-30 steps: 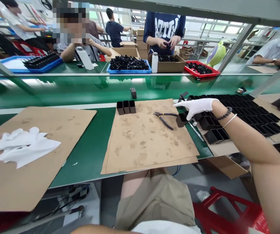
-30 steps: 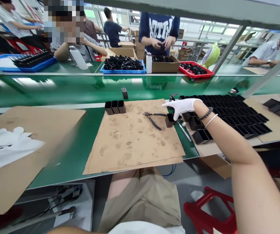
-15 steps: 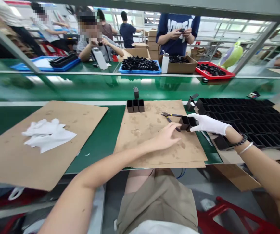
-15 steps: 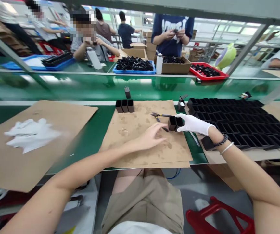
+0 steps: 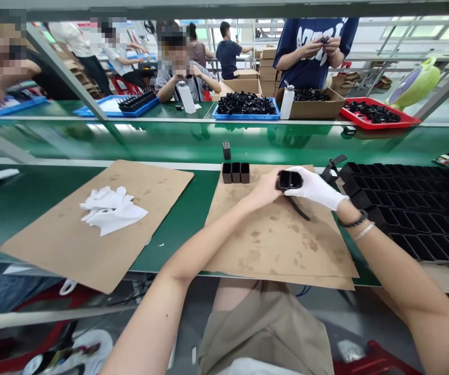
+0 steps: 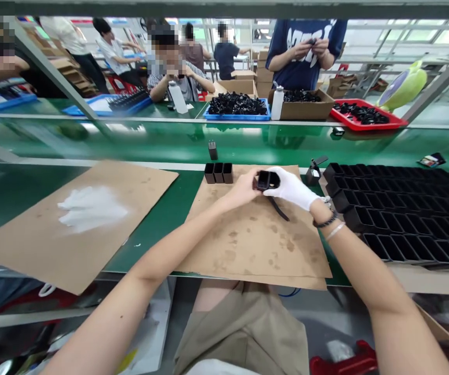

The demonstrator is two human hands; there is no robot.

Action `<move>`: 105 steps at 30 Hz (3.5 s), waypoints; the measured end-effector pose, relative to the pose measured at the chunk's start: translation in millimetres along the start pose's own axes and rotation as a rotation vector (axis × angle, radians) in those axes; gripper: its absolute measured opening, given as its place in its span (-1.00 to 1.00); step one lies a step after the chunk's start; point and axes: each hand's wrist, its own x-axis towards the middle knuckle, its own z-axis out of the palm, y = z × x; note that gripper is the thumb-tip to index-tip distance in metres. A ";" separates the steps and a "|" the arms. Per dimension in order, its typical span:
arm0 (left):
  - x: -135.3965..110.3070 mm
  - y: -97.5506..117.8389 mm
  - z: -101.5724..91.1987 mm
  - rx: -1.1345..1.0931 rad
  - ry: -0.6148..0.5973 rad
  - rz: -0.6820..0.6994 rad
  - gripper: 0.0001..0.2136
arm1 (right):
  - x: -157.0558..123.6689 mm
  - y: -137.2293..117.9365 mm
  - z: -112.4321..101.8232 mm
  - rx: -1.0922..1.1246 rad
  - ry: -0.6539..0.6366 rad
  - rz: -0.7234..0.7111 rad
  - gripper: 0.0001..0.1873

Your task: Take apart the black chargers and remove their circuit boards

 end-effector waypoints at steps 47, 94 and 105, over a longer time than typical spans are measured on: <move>-19.7 -22.6 -20.3 0.355 0.295 -0.175 -0.71 | 31.9 42.6 59.9 0.363 0.385 -0.015 -0.08; -34.8 -32.9 44.0 0.510 -0.036 0.844 -0.73 | 98.4 18.9 62.1 0.023 -0.078 -0.051 -0.17; -24.6 -32.8 0.9 0.158 0.581 0.465 -0.83 | 9.5 -14.5 39.2 -0.146 -0.225 -0.031 -0.25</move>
